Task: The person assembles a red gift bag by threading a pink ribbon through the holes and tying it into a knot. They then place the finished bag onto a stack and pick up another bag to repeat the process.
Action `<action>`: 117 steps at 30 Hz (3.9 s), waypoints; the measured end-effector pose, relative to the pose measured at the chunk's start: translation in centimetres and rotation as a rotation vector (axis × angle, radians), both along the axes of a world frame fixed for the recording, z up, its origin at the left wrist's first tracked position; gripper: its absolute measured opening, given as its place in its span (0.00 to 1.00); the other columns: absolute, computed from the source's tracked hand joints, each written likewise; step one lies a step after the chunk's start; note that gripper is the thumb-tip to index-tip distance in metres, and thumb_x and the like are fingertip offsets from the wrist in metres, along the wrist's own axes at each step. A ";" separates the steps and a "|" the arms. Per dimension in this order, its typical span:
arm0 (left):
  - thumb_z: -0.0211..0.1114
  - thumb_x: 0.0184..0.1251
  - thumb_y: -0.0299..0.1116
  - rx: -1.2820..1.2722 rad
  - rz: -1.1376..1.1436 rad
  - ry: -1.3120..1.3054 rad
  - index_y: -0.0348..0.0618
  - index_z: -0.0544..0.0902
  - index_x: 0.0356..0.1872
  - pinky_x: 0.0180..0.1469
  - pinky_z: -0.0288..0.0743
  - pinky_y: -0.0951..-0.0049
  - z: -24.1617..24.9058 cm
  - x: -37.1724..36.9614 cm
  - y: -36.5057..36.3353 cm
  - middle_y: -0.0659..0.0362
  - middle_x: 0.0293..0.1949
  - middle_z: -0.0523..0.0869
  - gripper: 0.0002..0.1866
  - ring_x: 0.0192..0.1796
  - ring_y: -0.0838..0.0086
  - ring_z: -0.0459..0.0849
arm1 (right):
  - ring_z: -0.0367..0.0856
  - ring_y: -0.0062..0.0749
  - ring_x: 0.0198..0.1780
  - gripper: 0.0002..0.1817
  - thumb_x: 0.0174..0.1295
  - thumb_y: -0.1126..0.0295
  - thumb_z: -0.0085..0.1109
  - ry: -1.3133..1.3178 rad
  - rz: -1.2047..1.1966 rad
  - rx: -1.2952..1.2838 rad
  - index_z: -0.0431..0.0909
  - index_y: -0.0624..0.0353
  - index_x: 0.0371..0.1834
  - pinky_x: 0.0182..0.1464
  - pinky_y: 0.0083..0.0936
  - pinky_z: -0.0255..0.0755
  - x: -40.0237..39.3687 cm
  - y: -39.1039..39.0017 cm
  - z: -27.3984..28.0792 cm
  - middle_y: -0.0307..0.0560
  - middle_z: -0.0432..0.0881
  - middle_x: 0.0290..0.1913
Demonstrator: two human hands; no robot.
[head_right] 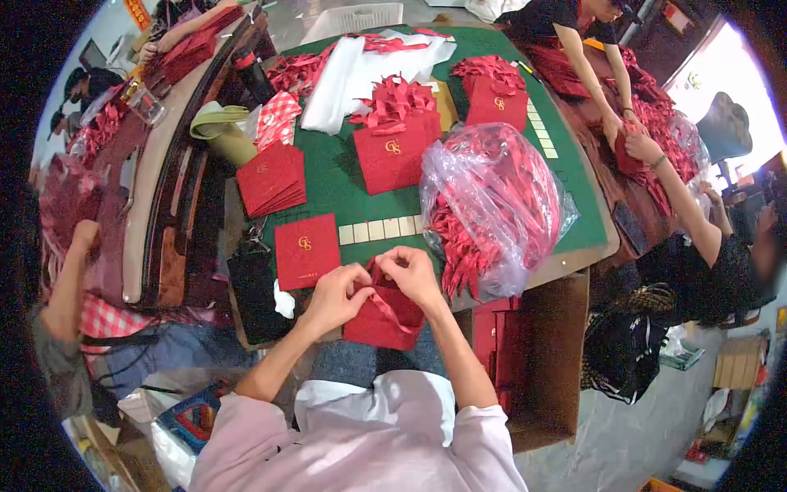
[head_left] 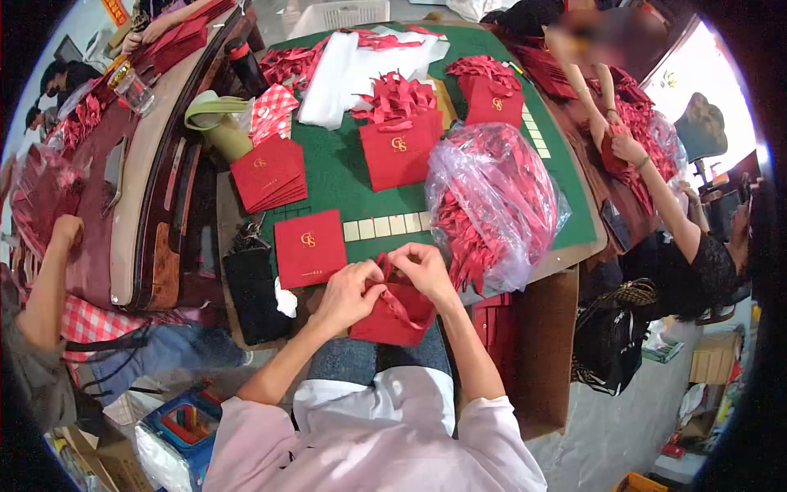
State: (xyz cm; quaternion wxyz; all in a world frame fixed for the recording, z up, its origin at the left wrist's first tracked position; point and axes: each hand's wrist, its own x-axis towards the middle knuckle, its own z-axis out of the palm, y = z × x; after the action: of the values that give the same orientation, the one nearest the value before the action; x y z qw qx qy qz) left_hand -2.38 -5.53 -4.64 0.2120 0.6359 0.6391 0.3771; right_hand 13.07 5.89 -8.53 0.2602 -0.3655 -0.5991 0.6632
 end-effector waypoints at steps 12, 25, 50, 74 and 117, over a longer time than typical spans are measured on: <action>0.73 0.61 0.37 -0.184 0.140 -0.101 0.42 0.88 0.37 0.22 0.68 0.72 -2.6 -0.5 1.8 0.58 0.21 0.84 0.10 0.18 0.78 0.77 | 0.80 0.18 0.30 0.12 0.67 0.66 0.63 -0.307 -0.104 0.281 0.84 0.66 0.39 0.33 0.20 0.73 3.2 1.8 1.4 0.39 0.84 0.27; 0.71 0.61 0.40 -0.161 0.141 0.015 0.46 0.88 0.33 0.29 0.73 0.62 -2.8 0.2 2.0 0.58 0.18 0.81 0.09 0.24 0.63 0.81 | 0.87 0.48 0.35 0.15 0.62 0.59 0.67 -0.327 -0.038 0.316 0.83 0.62 0.33 0.38 0.39 0.78 1.9 0.4 0.0 0.54 0.86 0.31; 0.71 0.58 0.40 -0.148 0.053 0.059 0.52 0.89 0.29 0.28 0.73 0.60 -2.1 1.2 2.8 0.61 0.15 0.78 0.06 0.24 0.64 0.78 | 0.83 0.21 0.41 0.09 0.70 0.74 0.57 -0.137 -0.023 0.313 0.80 0.66 0.49 0.45 0.21 0.76 3.0 -1.1 0.9 0.45 0.86 0.39; 0.72 0.62 0.32 -0.126 0.075 -0.325 0.41 0.74 0.61 0.52 0.78 0.66 -2.5 1.0 -0.5 0.53 0.51 0.83 0.27 0.51 0.65 0.83 | 0.73 0.12 0.38 0.07 0.72 0.69 0.58 0.081 -0.158 -0.044 0.80 0.62 0.42 0.42 0.15 0.67 5.4 0.0 1.5 0.30 0.79 0.35; 0.64 0.66 0.21 0.323 0.300 -0.683 0.37 0.62 0.71 0.71 0.64 0.66 -3.2 -8.3 12.1 0.54 0.68 0.73 0.33 0.66 0.69 0.74 | 0.74 0.55 0.50 0.15 0.60 0.71 0.62 -0.345 -0.222 1.095 0.77 0.58 0.51 0.52 0.46 0.71 3.3 -6.5 -3.9 0.57 0.74 0.49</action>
State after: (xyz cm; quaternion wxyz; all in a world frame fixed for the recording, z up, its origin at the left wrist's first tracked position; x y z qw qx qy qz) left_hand -10.63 6.52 -7.89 0.2521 0.3991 0.5500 0.6890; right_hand 16.37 -0.64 -12.45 0.3778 -0.3410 -0.8465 0.1564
